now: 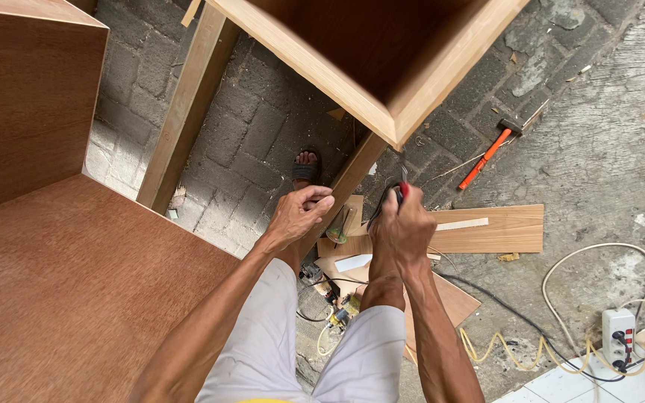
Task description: The person trims excess laminate or wood strip from the edges of a wooden cabinet using a utility knife and then uses a hammer to secure small wooden pieces.
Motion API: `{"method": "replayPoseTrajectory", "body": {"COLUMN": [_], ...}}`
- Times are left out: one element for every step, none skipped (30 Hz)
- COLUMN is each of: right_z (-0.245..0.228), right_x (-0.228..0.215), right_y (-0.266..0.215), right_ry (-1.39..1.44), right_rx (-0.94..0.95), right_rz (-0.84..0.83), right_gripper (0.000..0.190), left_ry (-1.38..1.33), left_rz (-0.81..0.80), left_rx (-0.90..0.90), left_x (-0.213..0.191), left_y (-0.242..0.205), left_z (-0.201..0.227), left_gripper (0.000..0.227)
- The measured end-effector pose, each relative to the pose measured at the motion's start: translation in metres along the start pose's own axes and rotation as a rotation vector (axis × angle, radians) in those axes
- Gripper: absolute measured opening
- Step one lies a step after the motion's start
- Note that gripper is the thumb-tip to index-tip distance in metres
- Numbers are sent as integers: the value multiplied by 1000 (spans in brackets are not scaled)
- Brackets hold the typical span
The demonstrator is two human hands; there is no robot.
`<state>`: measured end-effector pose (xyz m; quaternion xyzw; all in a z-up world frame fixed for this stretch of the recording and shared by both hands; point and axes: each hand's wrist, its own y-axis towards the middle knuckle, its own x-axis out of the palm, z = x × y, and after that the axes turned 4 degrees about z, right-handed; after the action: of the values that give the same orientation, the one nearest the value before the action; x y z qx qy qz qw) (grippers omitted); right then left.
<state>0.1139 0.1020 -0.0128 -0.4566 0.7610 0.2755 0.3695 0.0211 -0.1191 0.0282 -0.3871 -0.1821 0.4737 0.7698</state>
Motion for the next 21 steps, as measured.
{"method": "replayPoseTrajectory", "body": {"right_z": [6, 14, 22, 6, -9, -26, -25, -26, -26, -32, -37, -43, -36, -29, -23, -20, -18, -16, -18, -19, -20], "right_x": [-5, -12, -19, -31, -43, -50, -54, -58, -62, -59, -57, -55, -44, -36, -28, -22, -16, -11, -11, -12, -14], "right_y": [-15, -29, -44, -37, -29, -18, -2, 11, 23, 36, 49, 60, 64, 65, 67, 67, 68, 69, 72, 73, 74], "right_ry": [0, -13, -25, -34, 128, 296, 294, 348, 401, 399, 566, 732, 729, 840, 951, 949, 967, 985, 983, 978, 972], "right_rx": [0, -4, -9, -7, 152, 308, 307, 417, 527, 533, 622, 706, 711, 730, 747, 749, 756, 762, 763, 760, 757], "right_rz": [-4, -5, -7, -14, 14, 53, 57, -3, -63, -58, -43, -29, -26, -24, -22, -24, -7, 10, 9, 11, 14], "right_gripper": [23, 25, 28, 28, 26, 24, 24, 15, 11, 11, 12, 14, 14, 17, 20, 20, 21, 21, 21, 22, 22], "left_ry": [-2, 0, 1, -5, 5, 21, 20, 17, 13, 17, -65, -150, -148, -251, -354, -355, -416, -478, -479, -475, -471], "left_rz": [1, 38, 76, 70, 85, 104, 102, 114, 126, 120, 120, 121, 115, 129, 143, 144, 142, 140, 140, 132, 125], "left_rx": [-3, -22, -41, -48, -64, -71, -68, -79, -91, -91, -101, -112, -114, -83, -51, -54, 3, 63, 61, 93, 126], "left_x": [-4, -6, -8, -6, -4, -5, 0, 3, 7, 13, 20, 27, 32, 38, 45, 55, 65, 76, 82, 88, 96], "left_y": [-1, -2, -4, -4, -4, 0, 1, -1, -2, -6, -11, -17, -10, -5, -1, 9, 18, 27, 37, 45, 53], "left_z": [0, -1, -1, -9, -17, -21, -26, -33, -39, -23, -8, 7, 13, 19, 25, 34, 44, 55, 60, 66, 71], "left_gripper": [41, 39, 37, 37, 34, 31, 31, 30, 29, 29, 30, 31, 31, 32, 34, 34, 34, 34, 34, 34, 35]}}
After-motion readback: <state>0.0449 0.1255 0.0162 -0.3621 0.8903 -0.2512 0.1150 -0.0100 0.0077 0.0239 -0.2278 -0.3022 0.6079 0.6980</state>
